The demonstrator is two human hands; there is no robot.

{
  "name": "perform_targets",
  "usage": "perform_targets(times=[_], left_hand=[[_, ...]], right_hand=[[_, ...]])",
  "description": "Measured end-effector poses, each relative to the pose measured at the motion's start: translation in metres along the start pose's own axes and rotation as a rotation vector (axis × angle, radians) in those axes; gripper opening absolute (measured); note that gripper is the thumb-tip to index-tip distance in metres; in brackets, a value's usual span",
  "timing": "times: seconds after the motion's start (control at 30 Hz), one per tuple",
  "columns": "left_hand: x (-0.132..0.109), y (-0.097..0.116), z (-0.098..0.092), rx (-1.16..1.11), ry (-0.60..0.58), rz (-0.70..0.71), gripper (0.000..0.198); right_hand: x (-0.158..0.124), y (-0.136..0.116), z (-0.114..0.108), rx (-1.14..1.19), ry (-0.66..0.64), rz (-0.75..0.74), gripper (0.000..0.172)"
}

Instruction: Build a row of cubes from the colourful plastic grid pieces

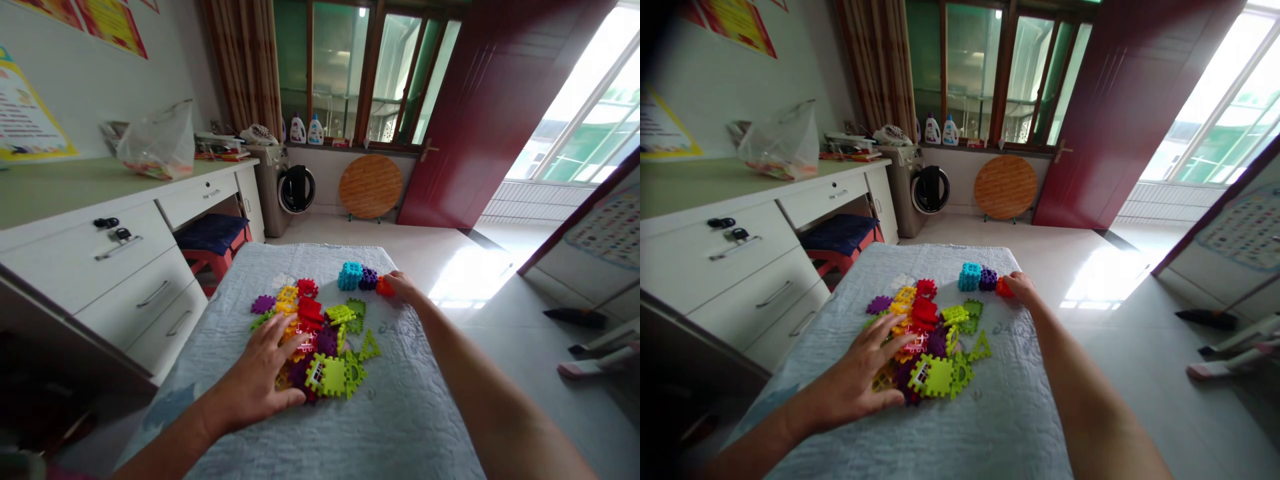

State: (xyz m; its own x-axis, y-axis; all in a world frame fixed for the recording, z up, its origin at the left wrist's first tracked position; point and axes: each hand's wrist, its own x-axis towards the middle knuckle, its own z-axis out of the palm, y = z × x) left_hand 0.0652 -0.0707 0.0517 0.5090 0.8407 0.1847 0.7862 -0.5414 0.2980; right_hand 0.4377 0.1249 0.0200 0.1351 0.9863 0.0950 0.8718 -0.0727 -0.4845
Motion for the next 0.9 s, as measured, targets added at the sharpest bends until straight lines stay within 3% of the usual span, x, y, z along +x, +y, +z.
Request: perform_targets(times=[0.13, 0.27, 0.43, 0.57, 0.67, 0.77, 0.83, 0.9], left_hand=[[-0.008, -0.016, 0.03, 0.013, 0.065, -0.092, 0.102], [-0.007, -0.017, 0.052, 0.005, 0.145, -0.12, 0.101], [-0.008, -0.015, 0.058, 0.003, 0.204, -0.109, 0.092], [-0.008, -0.014, 0.056, 0.008, 0.208, -0.121, 0.085], [-0.006, -0.012, 0.056, 0.011, 0.237, -0.122, 0.085], [-0.006, -0.01, 0.056, 0.017, 0.263, -0.122, 0.089], [-0.006, -0.009, 0.057, 0.022, 0.261, -0.115, 0.092], [-0.007, -0.01, 0.057, 0.027, 0.248, -0.107, 0.095]], right_hand=[[-0.028, -0.003, 0.002, 0.0, -0.009, -0.008, 0.025], [-0.057, -0.007, 0.005, 0.088, 0.124, -0.021, 0.03], [-0.088, -0.024, 0.007, 0.285, 0.245, -0.092, 0.029], [-0.116, -0.06, 0.003, 0.5, 0.178, -0.219, 0.024], [-0.135, -0.091, -0.003, 0.639, -0.019, -0.415, 0.023], [-0.137, -0.107, -0.006, 0.725, -0.159, -0.531, 0.018], [-0.125, -0.107, -0.004, 0.711, -0.098, -0.498, 0.016], [-0.102, -0.101, 0.0, 0.613, 0.047, -0.391, 0.018]])
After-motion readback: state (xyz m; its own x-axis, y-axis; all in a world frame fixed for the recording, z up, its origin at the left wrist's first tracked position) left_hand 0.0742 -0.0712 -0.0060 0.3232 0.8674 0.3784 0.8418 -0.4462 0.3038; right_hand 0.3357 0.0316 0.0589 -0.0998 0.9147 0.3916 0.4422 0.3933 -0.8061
